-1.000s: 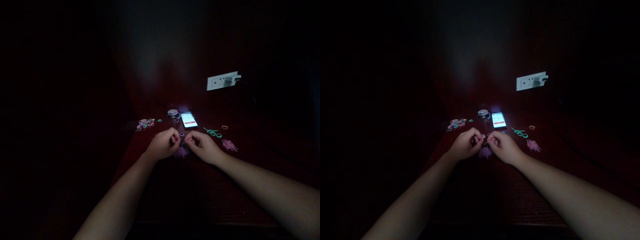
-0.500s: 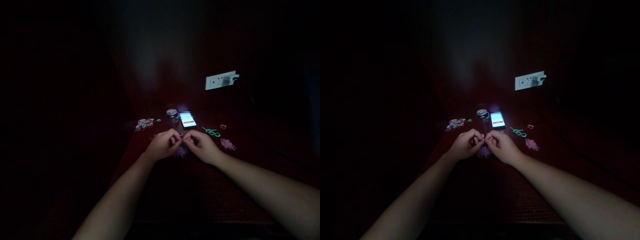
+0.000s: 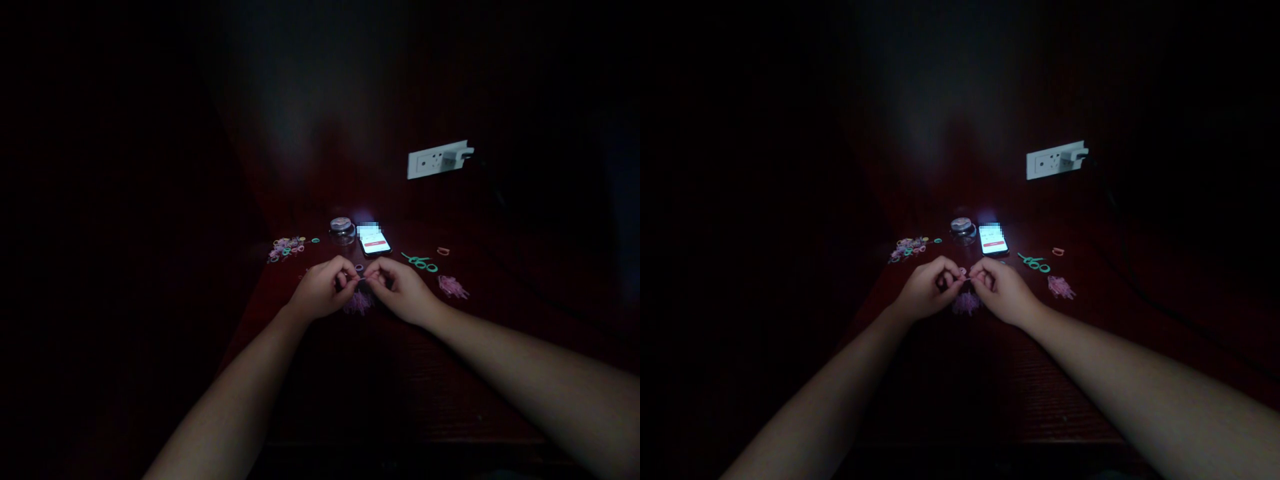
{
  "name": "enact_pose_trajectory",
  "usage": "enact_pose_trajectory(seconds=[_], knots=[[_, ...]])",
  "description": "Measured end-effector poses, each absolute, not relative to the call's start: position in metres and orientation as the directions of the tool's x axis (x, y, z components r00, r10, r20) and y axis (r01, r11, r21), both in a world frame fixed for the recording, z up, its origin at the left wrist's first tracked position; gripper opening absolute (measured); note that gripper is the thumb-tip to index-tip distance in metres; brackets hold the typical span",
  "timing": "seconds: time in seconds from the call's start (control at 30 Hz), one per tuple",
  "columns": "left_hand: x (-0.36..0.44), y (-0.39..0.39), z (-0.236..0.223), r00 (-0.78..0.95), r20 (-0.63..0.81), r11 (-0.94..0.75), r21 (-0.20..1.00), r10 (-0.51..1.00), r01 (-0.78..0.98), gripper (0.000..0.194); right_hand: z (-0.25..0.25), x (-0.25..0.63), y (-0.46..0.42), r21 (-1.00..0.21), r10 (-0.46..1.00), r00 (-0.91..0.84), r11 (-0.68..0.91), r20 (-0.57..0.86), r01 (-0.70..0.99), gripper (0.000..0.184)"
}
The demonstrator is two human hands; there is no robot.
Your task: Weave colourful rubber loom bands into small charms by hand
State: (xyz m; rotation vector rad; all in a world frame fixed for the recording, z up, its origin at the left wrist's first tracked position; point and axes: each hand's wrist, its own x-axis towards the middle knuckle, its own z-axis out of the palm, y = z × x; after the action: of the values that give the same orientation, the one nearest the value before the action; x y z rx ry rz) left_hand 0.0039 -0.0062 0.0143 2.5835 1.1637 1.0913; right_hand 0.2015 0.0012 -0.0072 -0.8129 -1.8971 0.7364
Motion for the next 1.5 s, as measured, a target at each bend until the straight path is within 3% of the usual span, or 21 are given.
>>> enact_pose_trajectory(seconds=[0.73, 1.3, 1.5], knots=[[0.0056, -0.0066, 0.0144, 0.418, 0.657, -0.741, 0.34, 0.627, 0.579, 0.006, -0.0023, 0.2018, 0.0004, -0.749, 0.782, -0.367, 0.607, 0.503, 0.266, 0.002], [0.006, -0.0088, 0.0175, 0.446, 0.627, -0.743, 0.354, 0.639, 0.568, 0.006, -0.004, 0.2022, 0.0022, -0.744, 0.777, -0.357, 0.616, 0.518, 0.26, 0.007], [0.0056, -0.0092, 0.0177, 0.465, 0.6, -0.746, 0.394, 0.651, 0.536, 0.014, -0.0046, 0.2027, 0.0016, -0.729, 0.772, -0.381, 0.622, 0.509, 0.285, 0.007]])
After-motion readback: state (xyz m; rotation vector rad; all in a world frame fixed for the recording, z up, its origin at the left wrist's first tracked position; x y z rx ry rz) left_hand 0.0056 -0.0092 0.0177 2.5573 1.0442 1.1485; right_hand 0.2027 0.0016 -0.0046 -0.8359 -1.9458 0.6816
